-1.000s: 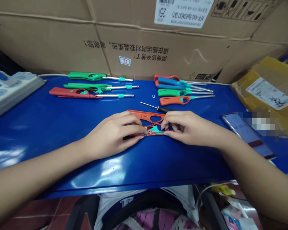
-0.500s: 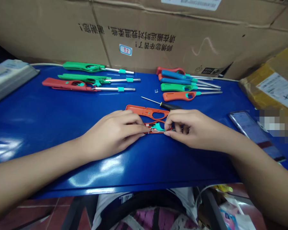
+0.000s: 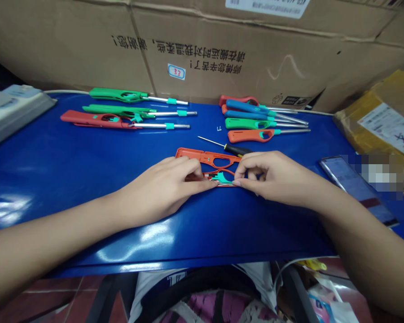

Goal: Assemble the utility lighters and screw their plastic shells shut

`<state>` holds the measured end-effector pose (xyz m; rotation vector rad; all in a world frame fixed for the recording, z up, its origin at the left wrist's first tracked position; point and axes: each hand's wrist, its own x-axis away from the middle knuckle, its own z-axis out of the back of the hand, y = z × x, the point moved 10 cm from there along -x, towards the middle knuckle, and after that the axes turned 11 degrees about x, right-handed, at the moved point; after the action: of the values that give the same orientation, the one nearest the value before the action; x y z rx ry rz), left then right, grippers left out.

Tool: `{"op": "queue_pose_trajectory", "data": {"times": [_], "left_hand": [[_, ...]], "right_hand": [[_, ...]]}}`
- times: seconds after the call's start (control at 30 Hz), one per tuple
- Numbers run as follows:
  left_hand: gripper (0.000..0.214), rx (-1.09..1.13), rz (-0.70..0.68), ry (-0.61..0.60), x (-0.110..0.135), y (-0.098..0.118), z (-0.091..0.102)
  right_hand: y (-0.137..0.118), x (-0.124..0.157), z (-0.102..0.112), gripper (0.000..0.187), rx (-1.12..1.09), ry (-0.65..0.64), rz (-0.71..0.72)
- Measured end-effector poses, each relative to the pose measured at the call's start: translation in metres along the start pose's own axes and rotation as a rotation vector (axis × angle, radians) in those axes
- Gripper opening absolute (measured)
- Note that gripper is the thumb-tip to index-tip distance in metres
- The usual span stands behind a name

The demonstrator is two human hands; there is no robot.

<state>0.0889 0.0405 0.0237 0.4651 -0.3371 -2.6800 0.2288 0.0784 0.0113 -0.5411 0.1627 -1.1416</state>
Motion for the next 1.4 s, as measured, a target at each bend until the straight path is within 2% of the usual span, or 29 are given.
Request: {"op": "queue_pose_trajectory", "data": {"times": [0.2, 0.37, 0.53, 0.6, 0.77, 0.83, 0.93, 1.07, 1.17, 1.3, 1.4], "left_hand": [[0.034, -0.007, -0.007, 0.003, 0.0, 0.001, 0.0], [0.035, -0.008, -0.002, -0.009, -0.001, 0.002, -0.001], [0.033, -0.029, -0.013, 0.008, -0.002, 0.004, 0.001], [0.033, -0.021, -0.016, 0.033, -0.001, 0.003, 0.004], [0.031, 0.071, -0.026, 0.199, 0.0, -0.001, 0.027], [0.03, 0.103, 0.002, 0.264, 0.001, -0.009, 0.036], [0.029, 0.113, 0.068, 0.32, 0.003, -0.025, 0.044], [0.032, 0.071, 0.159, 0.279, 0.004, -0.045, 0.037], [0.037, 0.077, 0.191, 0.238, 0.004, -0.05, 0.031], [0.039, -0.013, 0.148, 0.312, 0.004, -0.041, 0.045], [0.037, -0.122, 0.06, 0.321, 0.004, -0.026, 0.053]], "right_hand": [[0.0, 0.001, 0.001, 0.01, 0.022, -0.02, 0.028], [0.001, 0.003, 0.012, 0.007, 0.086, 0.002, 0.059], [0.012, 0.005, 0.001, 0.006, -0.009, -0.133, -0.039], [0.009, 0.003, 0.006, 0.009, 0.004, -0.084, -0.004], [-0.002, 0.001, 0.037, 0.015, 0.188, 0.277, 0.212], [-0.005, 0.0, 0.031, 0.021, 0.296, 0.269, 0.296], [-0.003, -0.004, 0.021, 0.019, 0.383, 0.236, 0.317], [-0.009, -0.006, 0.015, 0.012, 0.408, 0.224, 0.34], [-0.017, -0.006, 0.017, 0.011, 0.331, 0.257, 0.36], [-0.007, -0.006, 0.032, 0.011, -0.012, 0.341, 0.244], [0.012, -0.011, 0.022, 0.024, -0.439, 0.177, 0.068]]}}
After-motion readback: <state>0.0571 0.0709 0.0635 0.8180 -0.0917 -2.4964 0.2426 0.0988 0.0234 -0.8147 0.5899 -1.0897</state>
